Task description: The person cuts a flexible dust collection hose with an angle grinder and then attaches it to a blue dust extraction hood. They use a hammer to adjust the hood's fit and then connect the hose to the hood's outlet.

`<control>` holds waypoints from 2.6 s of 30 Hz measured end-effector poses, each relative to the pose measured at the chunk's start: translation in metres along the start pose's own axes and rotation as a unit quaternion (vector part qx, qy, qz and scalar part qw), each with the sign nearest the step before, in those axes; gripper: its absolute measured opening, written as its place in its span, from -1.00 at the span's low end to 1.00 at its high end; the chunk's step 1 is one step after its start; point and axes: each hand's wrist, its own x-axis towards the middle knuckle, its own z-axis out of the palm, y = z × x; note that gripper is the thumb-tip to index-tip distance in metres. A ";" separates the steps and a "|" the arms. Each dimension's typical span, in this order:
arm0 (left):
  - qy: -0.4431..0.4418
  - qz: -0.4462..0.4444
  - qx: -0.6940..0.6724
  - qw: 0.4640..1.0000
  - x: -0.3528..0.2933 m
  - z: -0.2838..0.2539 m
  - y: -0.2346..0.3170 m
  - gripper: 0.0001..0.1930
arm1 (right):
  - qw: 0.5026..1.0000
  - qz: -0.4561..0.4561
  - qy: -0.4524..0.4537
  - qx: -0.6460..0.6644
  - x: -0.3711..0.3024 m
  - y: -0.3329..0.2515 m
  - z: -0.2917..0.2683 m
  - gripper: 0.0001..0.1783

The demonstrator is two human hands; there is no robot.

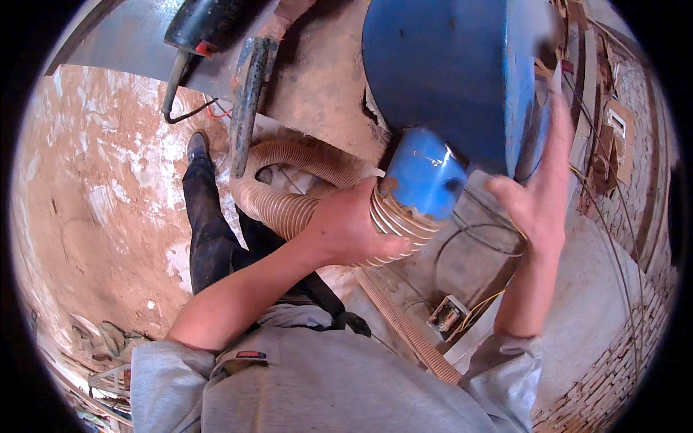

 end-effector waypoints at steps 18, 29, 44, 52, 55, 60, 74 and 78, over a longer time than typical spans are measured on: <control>0.043 -0.115 -0.009 0.992 -0.005 0.008 0.031 -0.23 | 0.998 -0.027 0.055 -0.019 -0.001 0.006 0.018 0.17; 0.010 -0.036 -0.063 0.997 -0.001 0.009 0.010 -0.30 | 0.981 -0.042 0.187 0.005 -0.017 0.004 0.015 -0.01; 0.083 -0.056 -0.037 0.994 -0.006 0.008 -0.005 -0.46 | 0.486 0.300 0.146 0.808 -0.143 -0.083 0.145 -0.34; 0.197 0.019 0.140 0.970 -0.008 0.040 0.055 -0.40 | 0.516 0.267 0.161 0.798 -0.141 -0.077 0.142 -0.36; 0.146 -0.007 0.209 0.967 -0.008 0.031 0.069 -0.32 | 0.565 0.294 0.153 0.756 -0.141 -0.074 0.137 -0.40; 0.115 -0.060 0.276 0.952 -0.005 0.017 0.079 -0.27 | 0.621 0.338 0.094 0.700 -0.141 -0.067 0.114 -0.39; 0.185 0.185 0.553 0.791 -0.009 0.030 0.090 -0.64 | 0.327 0.198 0.107 0.918 -0.147 -0.070 0.197 -0.08; 0.115 0.288 0.583 0.751 -0.002 0.028 0.093 -0.74 | 0.352 0.169 0.114 0.913 -0.143 -0.067 0.198 -0.05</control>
